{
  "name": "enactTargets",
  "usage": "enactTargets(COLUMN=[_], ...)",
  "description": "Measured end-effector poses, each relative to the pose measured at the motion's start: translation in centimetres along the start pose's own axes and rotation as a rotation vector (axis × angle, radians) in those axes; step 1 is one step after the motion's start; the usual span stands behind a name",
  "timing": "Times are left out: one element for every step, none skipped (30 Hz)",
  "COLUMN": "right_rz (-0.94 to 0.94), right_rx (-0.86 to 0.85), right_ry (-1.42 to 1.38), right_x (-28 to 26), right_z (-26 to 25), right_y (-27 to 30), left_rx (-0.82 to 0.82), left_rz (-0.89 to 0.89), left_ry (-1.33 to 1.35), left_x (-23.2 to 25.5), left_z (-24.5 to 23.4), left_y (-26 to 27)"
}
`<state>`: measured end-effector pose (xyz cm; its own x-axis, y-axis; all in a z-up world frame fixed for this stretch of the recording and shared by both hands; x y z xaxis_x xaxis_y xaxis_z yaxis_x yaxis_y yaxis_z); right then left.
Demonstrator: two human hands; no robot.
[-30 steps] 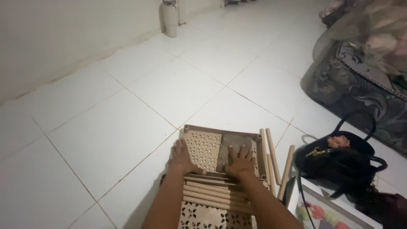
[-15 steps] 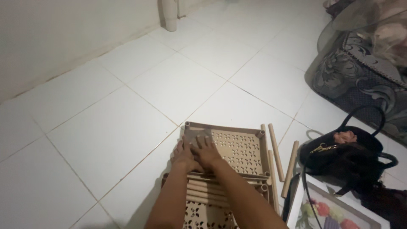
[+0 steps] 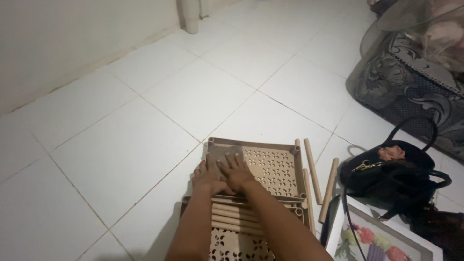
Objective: The person assembles a small plastic stool by inserting four cylindrical legs into the corners of a perforated seat. They wipe the seat surface with a cloth and then insert the legs one by one, adjusting them to fit.
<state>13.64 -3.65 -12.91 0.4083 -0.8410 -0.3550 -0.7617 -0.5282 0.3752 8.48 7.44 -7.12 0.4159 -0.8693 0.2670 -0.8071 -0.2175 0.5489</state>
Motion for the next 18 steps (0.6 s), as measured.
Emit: enactTargets(right_rz=[0.024,0.038,0.052,0.066,0.080,0.095,0.109,0.130,0.153,0.176,0.200,0.223,0.247,0.265,0.282,0.299,0.303,0.306], right_rx=[-0.008,-0.013,-0.016,-0.019,-0.016,-0.014,-0.009,-0.016,-0.023,-0.031,-0.036,-0.041,-0.046,-0.042,-0.040,-0.037,-0.024,-0.012], right_ry=[-0.013,0.001,0.017,0.033,0.036,0.038,0.039,0.050,0.061,0.072,0.081,0.090,0.100,0.111,0.122,0.134,0.132,0.130], right_x=[0.4,0.7,1.3,2.0,2.7,3.5,4.2,5.0,6.0,7.1,8.1,9.3,10.4,11.5,12.5,13.3,13.8,14.2], right_z=[-0.2,-0.3,-0.7,-1.1,-1.5,-1.8,-2.3,-2.6,-3.0,-3.4,-3.8,-4.1,-4.4,-4.6,-4.8,-4.8,-4.7,-4.6], right_y=[0.6,1.2,1.8,2.4,3.2,4.0,4.7,5.4,6.3,7.2,8.0,8.8,9.6,10.2,10.7,11.0,11.0,10.8], left_rx=[-0.012,-0.024,-0.011,0.003,0.014,0.007,0.002,-0.004,0.007,0.019,0.030,0.018,0.006,-0.006,-0.010,-0.014,-0.015,-0.009], left_rz=[-0.007,-0.015,-0.020,-0.025,-0.029,-0.026,-0.023,-0.020,-0.021,-0.022,-0.027,-0.030,-0.032,-0.035,-0.029,-0.023,-0.021,-0.018], left_ry=[-0.020,-0.040,-0.016,0.009,0.034,0.029,0.023,0.016,0.028,0.039,0.051,0.036,0.021,0.006,0.007,0.007,0.009,0.011], left_x=[0.1,0.1,0.2,0.2,0.2,0.2,0.2,0.2,0.2,0.2,0.1,0.1,0.1,0.1,0.4,0.7,0.7,0.9], left_z=[-0.1,0.0,-0.2,-0.3,-0.4,-0.3,-0.2,-0.2,-0.2,-0.2,-0.2,-0.2,-0.1,0.1,0.2,0.3,0.3,0.2], left_y=[0.2,0.5,0.7,0.8,1.0,1.0,1.0,0.9,0.8,0.8,0.7,0.5,0.5,0.4,0.4,0.5,0.6,0.6])
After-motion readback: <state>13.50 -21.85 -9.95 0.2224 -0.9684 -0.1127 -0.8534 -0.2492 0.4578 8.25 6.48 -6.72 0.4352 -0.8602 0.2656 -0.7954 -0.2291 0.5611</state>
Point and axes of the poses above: each hand's wrist, its own y-axis away from the middle knuckle, its own z-axis out of the palm, x = y × z, the point moved 6 cm from there along -y, towards the middle knuckle, and after that the axes turned 5 degrees about -y, right-handed, at the moved point
